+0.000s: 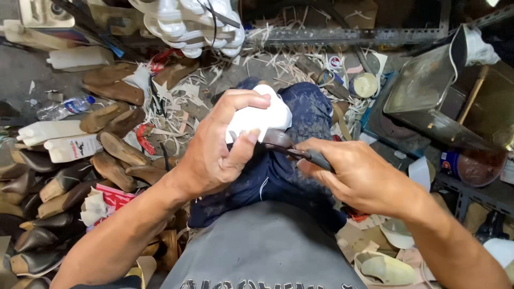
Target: The person sits on the floor and uses pliers to trim and shape the edge of a white shoe upper. They repeatedly adjust the shoe's position and use a wooden mallet to tap the pliers and the shoe during the process.
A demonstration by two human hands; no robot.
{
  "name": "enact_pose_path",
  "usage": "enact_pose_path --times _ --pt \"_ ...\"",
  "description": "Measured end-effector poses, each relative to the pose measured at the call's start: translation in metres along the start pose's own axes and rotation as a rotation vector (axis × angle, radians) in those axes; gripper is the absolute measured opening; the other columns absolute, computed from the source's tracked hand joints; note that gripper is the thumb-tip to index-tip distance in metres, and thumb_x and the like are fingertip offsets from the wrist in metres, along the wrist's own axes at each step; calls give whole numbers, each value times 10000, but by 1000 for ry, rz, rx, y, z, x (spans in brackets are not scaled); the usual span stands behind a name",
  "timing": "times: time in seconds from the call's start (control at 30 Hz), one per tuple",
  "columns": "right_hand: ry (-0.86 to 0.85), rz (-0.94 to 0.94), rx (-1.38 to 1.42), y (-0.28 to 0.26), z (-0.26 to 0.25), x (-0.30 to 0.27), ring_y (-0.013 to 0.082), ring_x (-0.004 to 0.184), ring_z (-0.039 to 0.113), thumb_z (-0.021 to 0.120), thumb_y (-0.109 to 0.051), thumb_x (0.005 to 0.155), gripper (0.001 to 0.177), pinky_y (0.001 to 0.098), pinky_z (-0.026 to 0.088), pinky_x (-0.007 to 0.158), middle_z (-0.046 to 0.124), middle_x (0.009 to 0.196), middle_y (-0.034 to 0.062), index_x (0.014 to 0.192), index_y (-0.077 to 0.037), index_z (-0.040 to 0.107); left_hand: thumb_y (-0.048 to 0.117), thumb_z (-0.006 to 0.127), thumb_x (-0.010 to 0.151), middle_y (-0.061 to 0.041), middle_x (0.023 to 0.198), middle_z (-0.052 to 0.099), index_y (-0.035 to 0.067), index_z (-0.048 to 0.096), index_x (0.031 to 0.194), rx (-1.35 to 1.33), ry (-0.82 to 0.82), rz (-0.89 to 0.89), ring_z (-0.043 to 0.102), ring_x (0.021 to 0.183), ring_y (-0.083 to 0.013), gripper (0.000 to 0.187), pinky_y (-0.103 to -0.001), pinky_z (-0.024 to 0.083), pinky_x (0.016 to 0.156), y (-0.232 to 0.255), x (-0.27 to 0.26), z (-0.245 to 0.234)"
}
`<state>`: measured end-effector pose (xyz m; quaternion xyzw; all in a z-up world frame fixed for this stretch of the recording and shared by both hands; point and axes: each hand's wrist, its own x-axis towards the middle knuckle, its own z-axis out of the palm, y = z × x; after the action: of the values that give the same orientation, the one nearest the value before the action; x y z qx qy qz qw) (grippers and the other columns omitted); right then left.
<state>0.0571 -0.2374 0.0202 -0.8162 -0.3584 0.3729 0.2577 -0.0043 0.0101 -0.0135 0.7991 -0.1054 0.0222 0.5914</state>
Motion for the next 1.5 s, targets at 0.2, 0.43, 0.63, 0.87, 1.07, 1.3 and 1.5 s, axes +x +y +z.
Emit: enact_pose_path --times 0.2,0.43,0.63,0.87,1.07,1.3,1.5 --pt "492 -231 -174 17 51 13 266 904 728 638 -91 995 184 380 566 740 729 1064 105 1162 -16 635 336 406 1069 -149 1331 586 43 507 1336 24 72 -66 586 1291 -295 409 -368 416 1122 2 3 -5" --pt "617 -112 -253 1 77 5 256 693 609 495 -154 1071 166 390 459 561 617 878 60 1133 -66 622 404 368 1079 -178 1313 550 31 487 1325 -4 96 -71 598 1241 -300 462 -363 452 1069 9 0 2" --pt "416 77 -225 -6 92 -39 320 666 635 550 -186 1010 116 456 442 478 615 841 37 1096 -127 601 268 447 1056 -231 1325 550 47 483 1326 -31 -59 41 556 1310 -370 351 -527 418 1198 18 -17 14" --pt "287 -13 -33 -8 45 -9 296 884 711 526 -252 1026 276 392 504 698 741 1065 56 1246 -121 628 272 394 1089 -215 1322 558 14 454 1324 39 6 102 561 1303 -360 355 -434 442 1147 3 -12 4" --pt "454 -100 140 13 82 24 248 665 627 575 -189 1027 163 384 484 669 647 804 38 1120 -77 648 373 426 1039 -96 1320 655 97 467 1333 127 122 -135 674 1078 -239 405 -327 516 882 1 -9 -6" --pt "763 -125 -219 0 107 31 272 648 585 506 -149 1080 159 386 450 565 588 830 49 1171 -92 623 398 442 1053 -134 1293 628 51 429 1344 -73 200 -181 628 1119 -206 453 -314 498 981 10 -4 -1" --pt "381 -44 351 -3 105 19 178 551 415 551 -185 1041 210 328 389 562 485 652 -5 839 -129 539 358 440 1038 -178 1354 602 28 443 1394 -44 29 -178 605 1279 -273 485 -364 453 1095 10 -15 -6"
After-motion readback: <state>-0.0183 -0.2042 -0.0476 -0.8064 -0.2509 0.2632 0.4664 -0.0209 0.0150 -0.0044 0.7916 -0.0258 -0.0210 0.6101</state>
